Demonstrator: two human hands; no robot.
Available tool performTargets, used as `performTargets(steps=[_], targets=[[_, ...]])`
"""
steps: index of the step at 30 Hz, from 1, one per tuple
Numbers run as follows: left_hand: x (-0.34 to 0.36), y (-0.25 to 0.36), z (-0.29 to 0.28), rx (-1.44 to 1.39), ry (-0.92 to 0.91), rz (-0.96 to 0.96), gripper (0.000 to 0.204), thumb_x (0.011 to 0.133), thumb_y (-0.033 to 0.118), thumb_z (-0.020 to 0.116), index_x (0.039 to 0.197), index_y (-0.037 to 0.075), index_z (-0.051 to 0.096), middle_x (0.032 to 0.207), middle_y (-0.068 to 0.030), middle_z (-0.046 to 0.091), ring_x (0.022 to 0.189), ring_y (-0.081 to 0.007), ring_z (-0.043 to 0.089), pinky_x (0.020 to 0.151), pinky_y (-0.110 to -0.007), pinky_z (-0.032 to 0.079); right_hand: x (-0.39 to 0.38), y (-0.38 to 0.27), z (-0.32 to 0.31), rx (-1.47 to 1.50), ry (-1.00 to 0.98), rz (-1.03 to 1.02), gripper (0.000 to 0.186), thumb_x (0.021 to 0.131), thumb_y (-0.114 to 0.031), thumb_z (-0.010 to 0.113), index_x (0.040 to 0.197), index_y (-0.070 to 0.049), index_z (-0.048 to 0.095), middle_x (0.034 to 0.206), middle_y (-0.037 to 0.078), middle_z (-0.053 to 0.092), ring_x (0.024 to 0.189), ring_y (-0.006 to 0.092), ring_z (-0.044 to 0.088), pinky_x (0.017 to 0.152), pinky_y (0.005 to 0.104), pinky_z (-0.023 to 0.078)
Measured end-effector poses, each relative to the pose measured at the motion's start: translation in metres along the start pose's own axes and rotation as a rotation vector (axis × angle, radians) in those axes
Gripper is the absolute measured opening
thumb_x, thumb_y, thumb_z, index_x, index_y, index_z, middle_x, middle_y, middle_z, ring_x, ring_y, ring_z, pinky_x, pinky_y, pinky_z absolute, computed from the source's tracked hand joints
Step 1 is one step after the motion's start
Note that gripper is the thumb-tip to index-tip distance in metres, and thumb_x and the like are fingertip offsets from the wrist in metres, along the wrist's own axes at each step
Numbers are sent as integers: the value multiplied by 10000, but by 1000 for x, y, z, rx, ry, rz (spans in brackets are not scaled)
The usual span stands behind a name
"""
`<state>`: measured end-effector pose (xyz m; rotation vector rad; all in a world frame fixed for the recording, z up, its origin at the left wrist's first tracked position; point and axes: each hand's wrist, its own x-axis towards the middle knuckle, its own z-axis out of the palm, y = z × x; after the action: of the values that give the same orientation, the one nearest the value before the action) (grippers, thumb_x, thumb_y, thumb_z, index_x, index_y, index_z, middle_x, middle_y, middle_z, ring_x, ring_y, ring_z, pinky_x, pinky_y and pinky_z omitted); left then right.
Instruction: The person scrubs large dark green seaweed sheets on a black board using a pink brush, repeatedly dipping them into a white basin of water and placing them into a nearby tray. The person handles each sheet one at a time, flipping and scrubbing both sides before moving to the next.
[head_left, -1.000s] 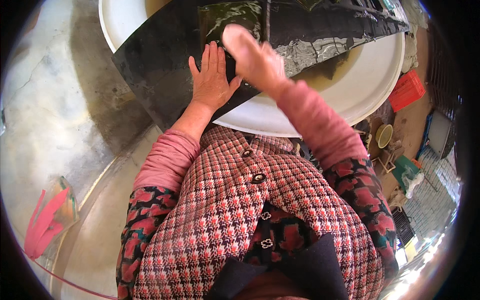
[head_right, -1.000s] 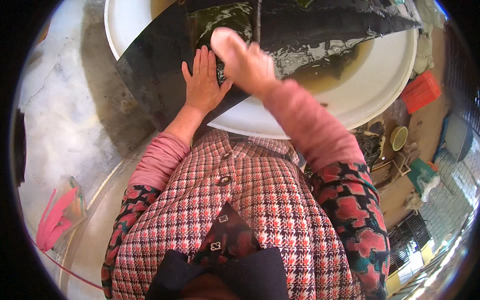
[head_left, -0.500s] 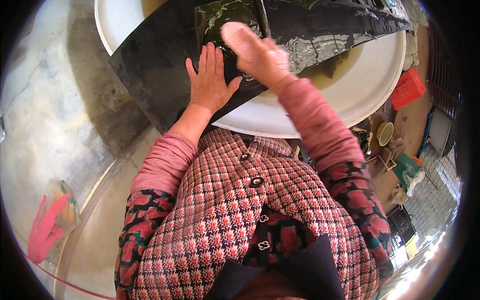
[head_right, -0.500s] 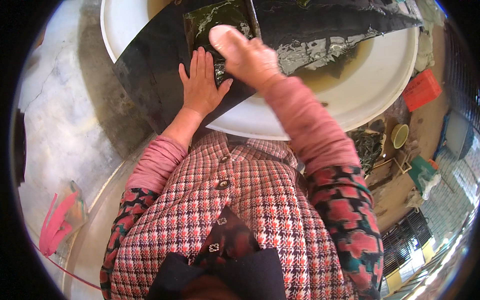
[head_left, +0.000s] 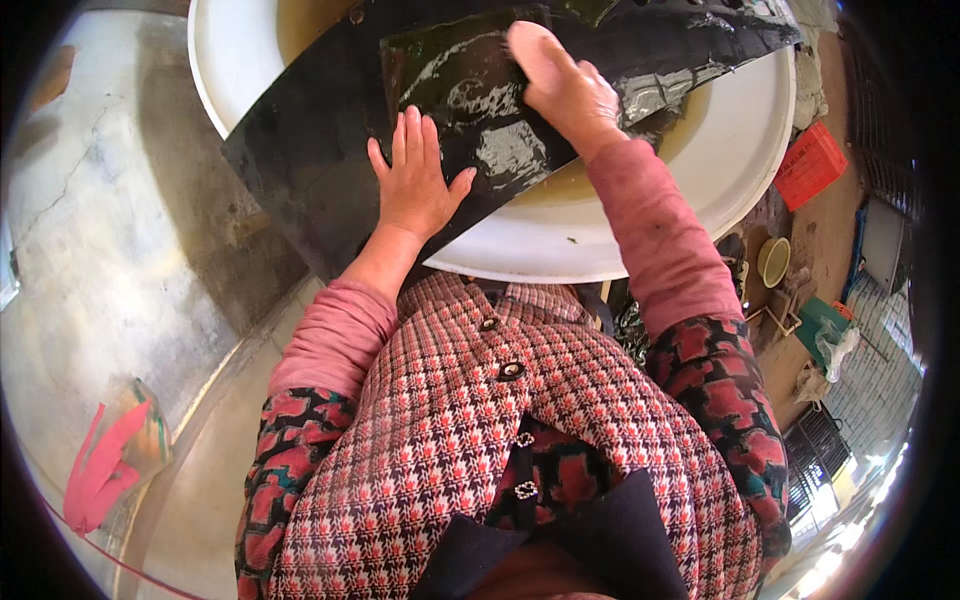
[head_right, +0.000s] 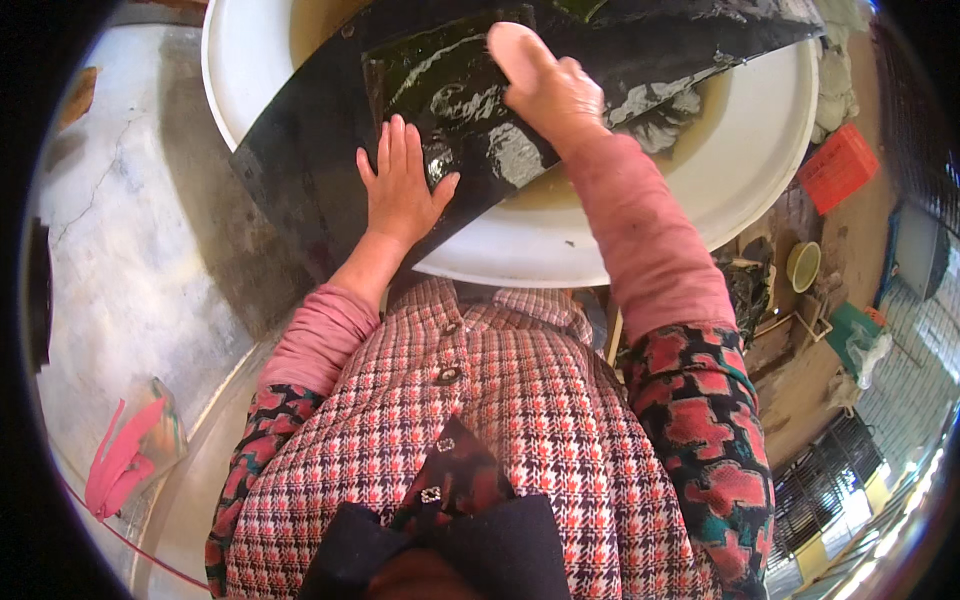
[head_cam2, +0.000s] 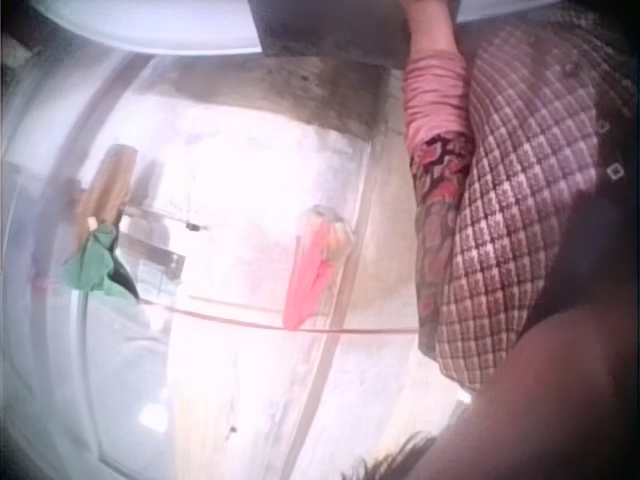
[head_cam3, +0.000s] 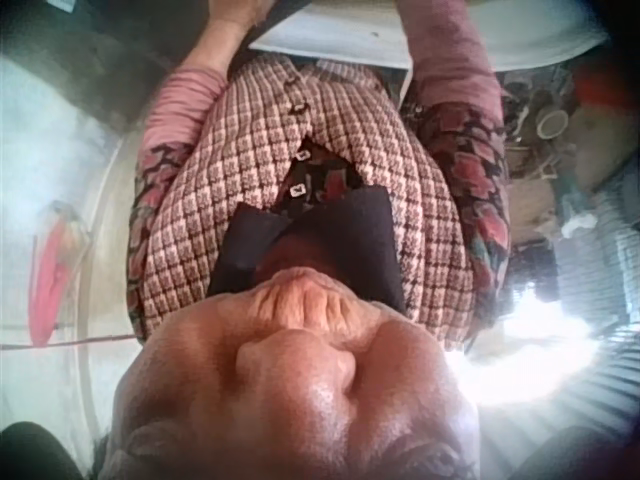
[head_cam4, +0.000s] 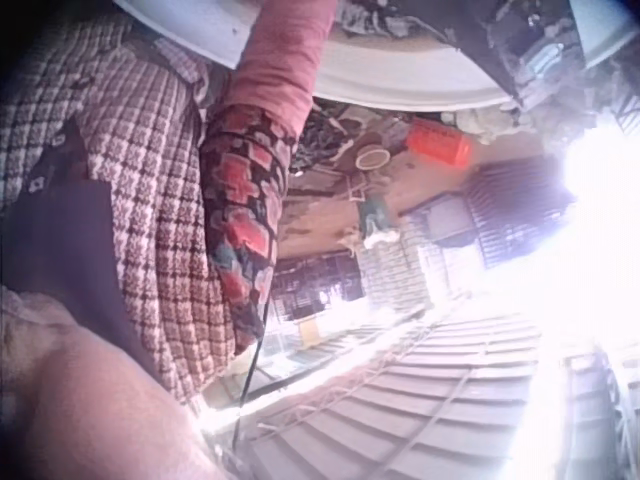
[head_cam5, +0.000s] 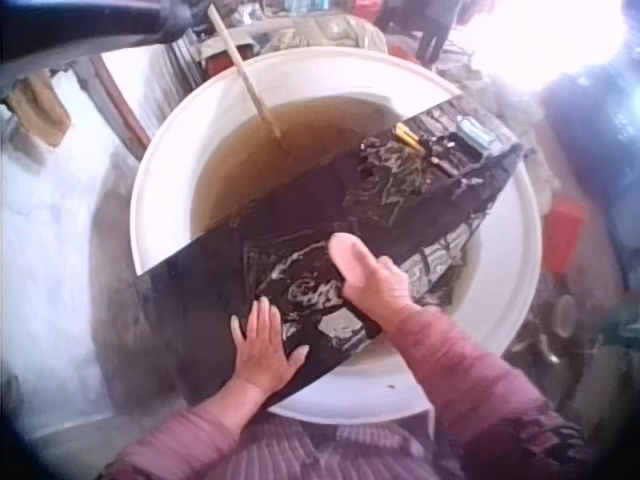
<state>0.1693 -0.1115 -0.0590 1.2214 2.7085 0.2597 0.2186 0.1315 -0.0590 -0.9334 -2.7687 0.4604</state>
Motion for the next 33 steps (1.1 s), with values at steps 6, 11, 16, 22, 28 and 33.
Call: performTargets(steps=[6,11,16,22,28,33], targets=[[6,3,-6,71,116,40,830,837,500,630,1410,-27,343,1504,-204,294,1390,-334,285,1100,-605,192,-61,60,-11,409,131,282,657,737,-291,754,1346,-184,535,1228,214,618,1123,329,610,940,394,484],[43,2,-17,245,248,264,552,821,354,690,1271,80,525,1021,-102,569,927,-258,559,866,-442,377,-144,98,-31,719,292,506,673,769,-178,787,1367,-48,504,1266,147,589,1124,228,580,949,345,474],[91,12,-10,359,261,486,204,853,193,599,1027,92,565,839,-80,568,767,-237,591,721,-387,428,-191,153,-38,799,324,600,672,761,-170,776,1362,-37,506,1278,154,595,1130,236,594,948,344,482],[109,-11,-7,448,246,259,112,874,110,507,938,53,579,908,-125,577,850,-292,611,727,-416,537,-226,151,-49,580,370,564,660,748,-250,771,1346,-96,538,1260,184,619,1141,288,617,954,375,485],[97,-21,-8,433,151,179,106,890,97,498,931,58,587,964,-137,567,920,-321,598,774,-440,525,-225,144,-53,457,156,502,657,735,-325,729,1332,-127,539,1162,189,651,1057,341,636,892,397,504],[27,-2,-20,170,132,349,230,755,157,610,954,60,547,1004,-154,521,957,-374,545,751,-505,475,-224,147,-42,360,199,422,625,729,-342,715,1312,-195,547,1017,184,672,930,384,647,805,466,521]])
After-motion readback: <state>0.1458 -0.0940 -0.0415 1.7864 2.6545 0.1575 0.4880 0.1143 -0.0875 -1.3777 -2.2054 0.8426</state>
